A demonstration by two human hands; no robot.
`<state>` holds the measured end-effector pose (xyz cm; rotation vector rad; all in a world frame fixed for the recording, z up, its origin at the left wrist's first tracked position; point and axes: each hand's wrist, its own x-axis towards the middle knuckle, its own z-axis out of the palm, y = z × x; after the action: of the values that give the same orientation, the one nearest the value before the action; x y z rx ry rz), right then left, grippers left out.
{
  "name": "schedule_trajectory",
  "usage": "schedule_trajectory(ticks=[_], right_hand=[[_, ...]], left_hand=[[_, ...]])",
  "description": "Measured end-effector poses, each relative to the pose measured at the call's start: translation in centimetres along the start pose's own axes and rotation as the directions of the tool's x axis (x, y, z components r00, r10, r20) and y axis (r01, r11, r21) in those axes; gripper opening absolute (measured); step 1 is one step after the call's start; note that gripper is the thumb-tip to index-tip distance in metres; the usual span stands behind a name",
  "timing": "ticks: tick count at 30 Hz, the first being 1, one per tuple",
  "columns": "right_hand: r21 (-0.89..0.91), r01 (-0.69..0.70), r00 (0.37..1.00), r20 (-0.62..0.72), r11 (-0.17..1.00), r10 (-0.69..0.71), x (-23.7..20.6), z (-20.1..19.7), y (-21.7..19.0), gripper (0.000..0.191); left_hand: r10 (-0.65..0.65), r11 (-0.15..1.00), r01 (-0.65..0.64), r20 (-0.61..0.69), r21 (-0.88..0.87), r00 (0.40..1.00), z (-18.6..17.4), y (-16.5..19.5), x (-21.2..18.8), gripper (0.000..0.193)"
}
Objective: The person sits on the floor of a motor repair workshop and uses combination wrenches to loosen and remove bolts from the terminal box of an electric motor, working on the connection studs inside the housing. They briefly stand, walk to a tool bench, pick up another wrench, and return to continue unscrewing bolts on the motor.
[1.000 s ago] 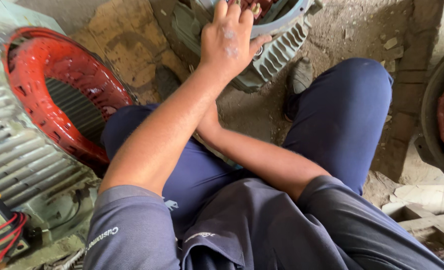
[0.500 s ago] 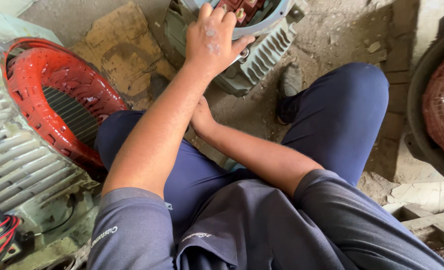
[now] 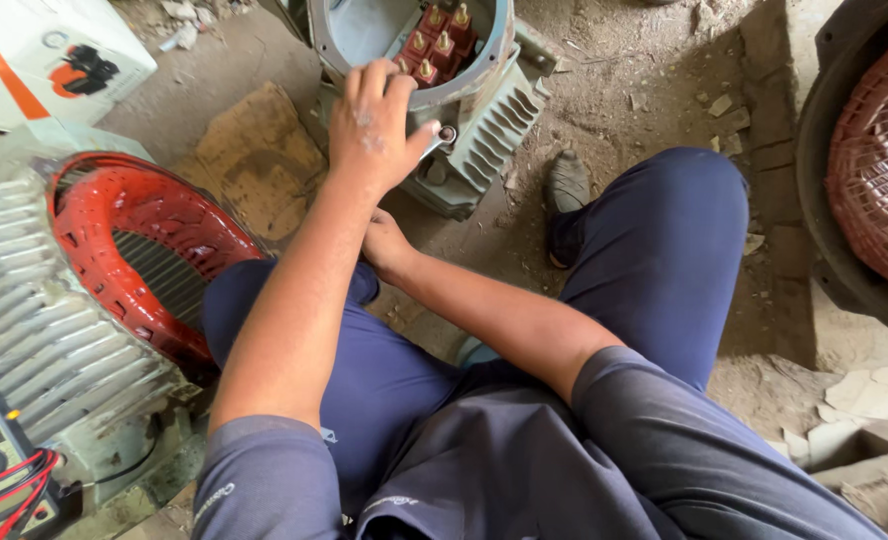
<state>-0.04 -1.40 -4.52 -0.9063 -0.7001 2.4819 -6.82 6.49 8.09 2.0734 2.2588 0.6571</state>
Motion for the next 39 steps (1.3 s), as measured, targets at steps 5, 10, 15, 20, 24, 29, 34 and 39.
schedule_trajectory(ticks=[5, 10, 15, 20, 24, 29, 34, 39], right_hand=[[0.037, 0.008, 1.0, 0.021, 0.999, -0.008, 0.2, 0.7, -0.4, 0.017], [-0.029, -0.023, 0.997, 0.074, 0.999, 0.025, -0.6, -0.2, -1.0, 0.011], [-0.029, 0.006, 0.996, 0.084, 1.0, -0.004, -0.3, -0.4, -1.0, 0.015], [-0.189, 0.017, 0.997, 0.083, 0.982, -0.001, -0.7, -0.5, -1.1, 0.013], [-0.408, -0.091, 0.995, 0.009, 0.909, 0.104, -2.2, -1.9, -2.1, 0.024], [-0.365, -0.072, 0.996, -0.079, 0.928, 0.047, -3.5, -6.1, -3.8, 0.029], [-0.473, -0.108, 0.985, -0.171, 0.875, 0.029, -6.0, -12.7, -7.7, 0.028], [-0.8, -0.033, 0.939, -0.23, 0.6, -0.255, -11.3, -18.2, -18.7, 0.027]], left_hand=[[-0.002, 0.997, 0.002, 0.008, -0.082, 1.0, -1.6, 0.9, -1.2, 0.055], [-0.241, 0.964, 0.251, 0.113, -0.092, 0.964, -2.1, 0.1, -4.0, 0.052], [-0.453, 0.876, 0.482, 0.39, 0.026, 0.802, 0.2, -1.5, -5.1, 0.044], [-0.434, 0.736, 0.648, 0.6, -0.195, 0.673, 1.4, -3.2, -4.3, 0.027], [-0.399, 0.693, 0.7, 0.718, -0.171, 0.571, 1.8, -3.5, -4.5, 0.022], [-0.286, 0.553, 0.771, 0.797, -0.316, 0.532, 3.9, -2.0, -4.1, 0.021], [-0.174, 0.823, 0.414, 0.521, -0.389, 0.836, 2.7, 0.6, -1.9, 0.03], [-0.232, 0.794, 0.313, 0.215, -0.522, 0.949, -1.8, 2.6, 1.1, 0.031]])
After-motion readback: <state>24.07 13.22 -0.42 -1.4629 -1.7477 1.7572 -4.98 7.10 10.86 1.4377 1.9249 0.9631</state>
